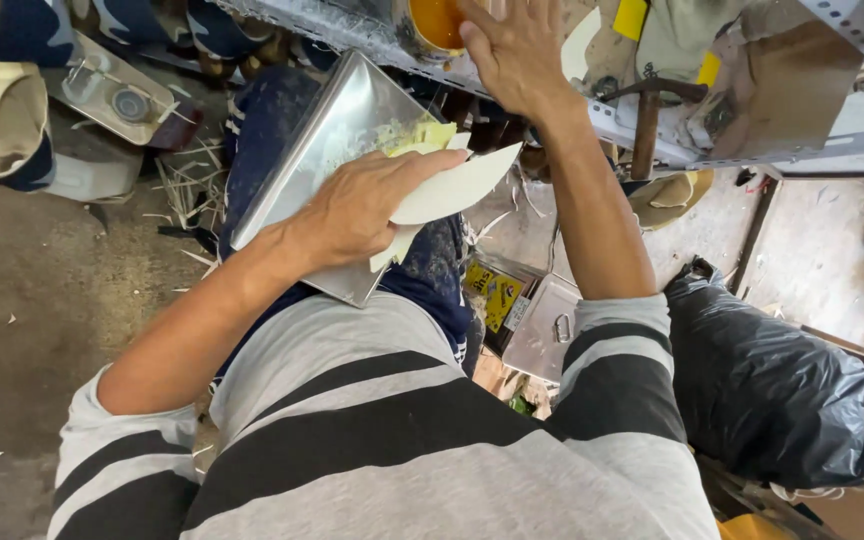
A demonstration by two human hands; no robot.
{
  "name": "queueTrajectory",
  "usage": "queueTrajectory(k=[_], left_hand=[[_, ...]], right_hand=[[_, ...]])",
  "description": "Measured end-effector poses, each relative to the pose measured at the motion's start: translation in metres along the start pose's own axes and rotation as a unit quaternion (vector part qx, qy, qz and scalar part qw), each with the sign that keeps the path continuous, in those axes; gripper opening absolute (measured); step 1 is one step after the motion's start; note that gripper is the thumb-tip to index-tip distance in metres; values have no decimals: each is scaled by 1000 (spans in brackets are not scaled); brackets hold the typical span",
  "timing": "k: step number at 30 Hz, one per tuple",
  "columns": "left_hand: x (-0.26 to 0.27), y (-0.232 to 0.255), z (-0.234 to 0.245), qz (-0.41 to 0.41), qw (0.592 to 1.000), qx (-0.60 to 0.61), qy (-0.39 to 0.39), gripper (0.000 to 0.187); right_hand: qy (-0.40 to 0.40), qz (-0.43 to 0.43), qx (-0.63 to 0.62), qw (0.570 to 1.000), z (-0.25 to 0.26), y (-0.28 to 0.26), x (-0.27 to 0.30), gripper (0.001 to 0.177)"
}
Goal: The person sits and applies a yellow substance from a small container onto thin, semi-circular yellow sheets using their right index finger. They hold a stack of these sheets on a metal tray with their left hand, repeatedly dipping their finger into the container and spreading the substance onto the sheets.
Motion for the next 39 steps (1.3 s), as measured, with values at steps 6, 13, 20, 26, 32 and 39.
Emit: queueTrajectory(k=[6, 13, 20, 26, 32, 39], left_hand=[[5, -16, 3, -25, 987, -88, 130, 83], [63, -9, 1, -53, 975, -20, 214, 63], [56, -3, -9, -152, 978, -73, 122, 49], [55, -4, -17, -140, 975, -141, 101, 47], [58, 7, -14, -149, 968, -152, 129, 51], [65, 10, -18, -131, 970, -140, 151, 52]], right_hand=[[-76, 32, 18, 996, -41, 32, -44, 56], [-74, -163, -204, 963, 41, 2, -15, 36], [-212, -51, -40, 975, 74, -39, 33, 83], [184, 92, -109, 973, 143, -88, 88, 51], [219, 64, -84, 970, 86, -100, 117, 56], [184, 117, -123, 968, 22, -114, 115, 46]])
Point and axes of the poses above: each hand's wrist, its own x-axis away from the middle knuckle, its own z-axis out of the back of the hand, y = z × x, the point moved 1 cm from there along -x, towards the middle knuckle, and after that the axes turned 11 degrees about z, right-handed, at the moved point
